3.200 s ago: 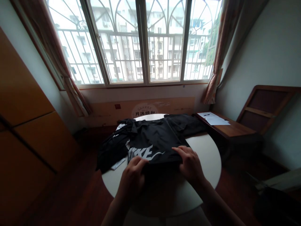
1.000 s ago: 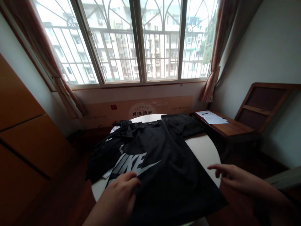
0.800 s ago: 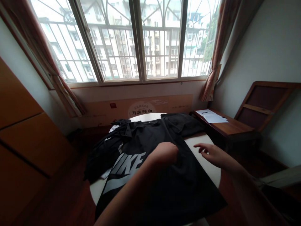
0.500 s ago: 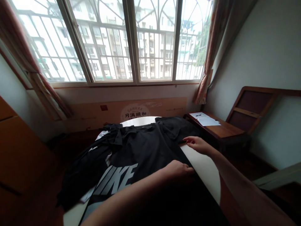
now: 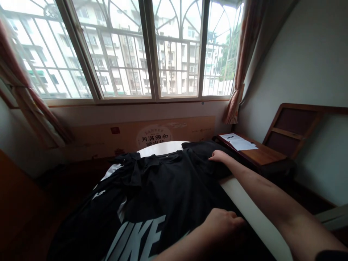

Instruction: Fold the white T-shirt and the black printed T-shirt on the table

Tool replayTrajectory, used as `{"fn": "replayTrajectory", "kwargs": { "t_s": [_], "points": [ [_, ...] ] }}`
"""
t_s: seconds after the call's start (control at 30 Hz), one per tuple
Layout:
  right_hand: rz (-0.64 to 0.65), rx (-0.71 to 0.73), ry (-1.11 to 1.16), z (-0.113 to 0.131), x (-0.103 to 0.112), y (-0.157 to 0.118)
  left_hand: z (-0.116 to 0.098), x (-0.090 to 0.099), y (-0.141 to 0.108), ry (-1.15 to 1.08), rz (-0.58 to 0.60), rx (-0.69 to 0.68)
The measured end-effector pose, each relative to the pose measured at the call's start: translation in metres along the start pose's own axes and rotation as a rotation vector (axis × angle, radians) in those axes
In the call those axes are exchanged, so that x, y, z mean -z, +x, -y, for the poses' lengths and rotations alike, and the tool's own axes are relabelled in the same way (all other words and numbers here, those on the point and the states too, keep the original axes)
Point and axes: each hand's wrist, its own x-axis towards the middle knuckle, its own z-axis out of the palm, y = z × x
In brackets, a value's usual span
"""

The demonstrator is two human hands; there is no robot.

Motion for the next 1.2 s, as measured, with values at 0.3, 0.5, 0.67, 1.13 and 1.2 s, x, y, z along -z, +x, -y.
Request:
{"fn": "replayTrajectory", "kwargs": {
  "t_s": [0.3, 0.5, 0.67, 1.13, 1.2],
  "points": [
    [-0.19, -0.051, 0.456, 0.011, 0.017, 0.022, -0.001, -0.001, 0.001, 0.032, -0.138, 0.012],
    [-0.351, -0.078, 0.389, 0.008, 0.023, 0.036, 0.0, -0.013, 0.002, 0.044, -0.194, -0.066],
    [-0.419, -0.077, 0.228, 0.008, 0.027, 0.041, 0.0, -0.009, -0.004, -0.014, -0.138, -0.132],
    [-0.107, -0.112, -0.193, -0.008, -0.001, 0.025, -0.003, -0.01, -0.009, -0.098, 0.027, -0.228],
    [-0.094, -0.106, -0.241, -0.005, 0.0, 0.025, -0.001, -0.016, -0.008, -0.095, 0.008, -0.233]
  ]
}}
